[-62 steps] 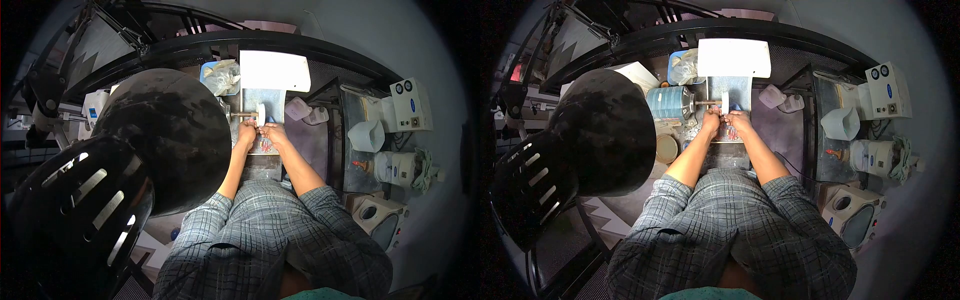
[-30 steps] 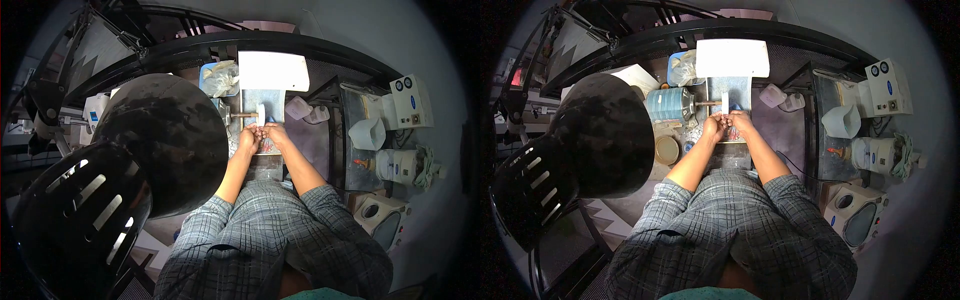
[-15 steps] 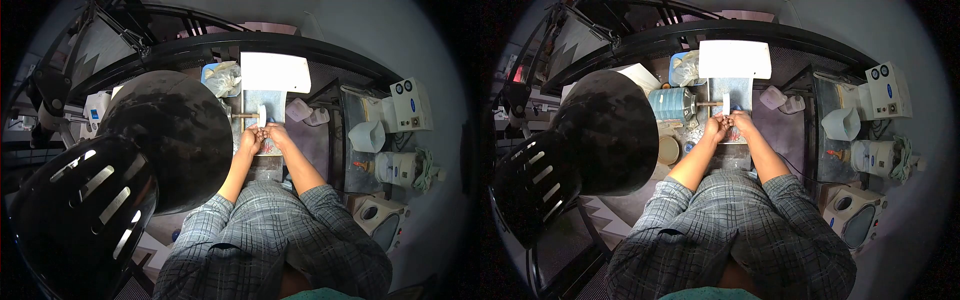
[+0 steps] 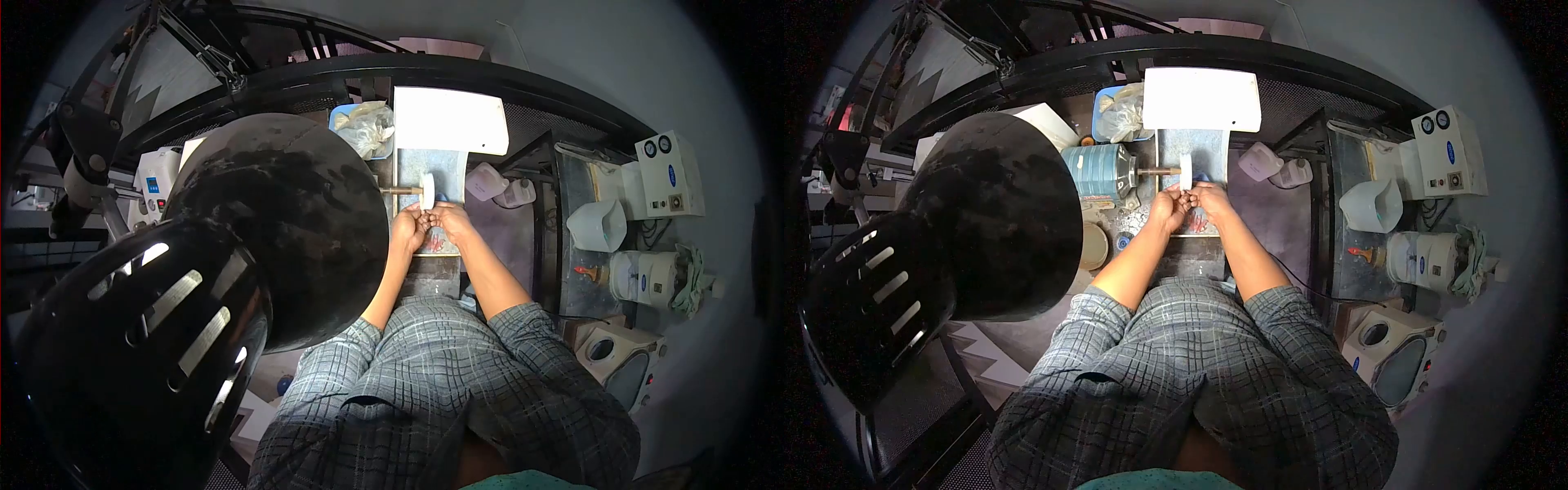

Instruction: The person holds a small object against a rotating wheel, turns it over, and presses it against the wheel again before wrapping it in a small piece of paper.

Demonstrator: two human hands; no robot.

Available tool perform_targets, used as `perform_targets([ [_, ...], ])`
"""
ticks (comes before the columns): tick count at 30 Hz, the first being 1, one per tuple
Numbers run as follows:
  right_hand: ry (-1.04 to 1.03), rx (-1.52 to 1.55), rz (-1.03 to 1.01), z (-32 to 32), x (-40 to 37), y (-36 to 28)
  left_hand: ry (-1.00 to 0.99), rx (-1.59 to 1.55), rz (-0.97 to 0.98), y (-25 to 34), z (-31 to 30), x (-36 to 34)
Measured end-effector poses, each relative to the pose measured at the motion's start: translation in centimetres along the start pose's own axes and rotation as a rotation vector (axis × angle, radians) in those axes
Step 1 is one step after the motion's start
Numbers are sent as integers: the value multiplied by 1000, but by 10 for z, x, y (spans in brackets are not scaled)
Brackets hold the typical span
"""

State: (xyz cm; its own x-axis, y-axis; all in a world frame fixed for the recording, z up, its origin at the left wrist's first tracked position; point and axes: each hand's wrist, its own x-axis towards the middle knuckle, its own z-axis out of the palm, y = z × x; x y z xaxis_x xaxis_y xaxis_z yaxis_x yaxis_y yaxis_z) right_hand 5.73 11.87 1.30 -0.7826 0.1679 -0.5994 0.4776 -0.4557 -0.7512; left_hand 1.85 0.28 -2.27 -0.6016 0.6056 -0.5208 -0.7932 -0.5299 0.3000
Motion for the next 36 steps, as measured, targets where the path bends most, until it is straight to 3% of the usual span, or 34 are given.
perform_targets([
  [15, 19, -122, -56, 2, -13, 5, -12, 44, -33, 12, 0, -22],
  [18, 15, -119, -69, 1, -5, 6, -113, -10, -57, 10, -5, -8],
  [26, 55, -203, -66, 1, -1, 10, -26, 15, -42, 16, 2, -12],
  [31, 91, -201, -188, 8, -13, 12, -22, 124, -6, 16, -2, -20],
  [36, 102, -116, -122, 10, -26, 12, 9, 204, 52, 15, 4, -28],
])
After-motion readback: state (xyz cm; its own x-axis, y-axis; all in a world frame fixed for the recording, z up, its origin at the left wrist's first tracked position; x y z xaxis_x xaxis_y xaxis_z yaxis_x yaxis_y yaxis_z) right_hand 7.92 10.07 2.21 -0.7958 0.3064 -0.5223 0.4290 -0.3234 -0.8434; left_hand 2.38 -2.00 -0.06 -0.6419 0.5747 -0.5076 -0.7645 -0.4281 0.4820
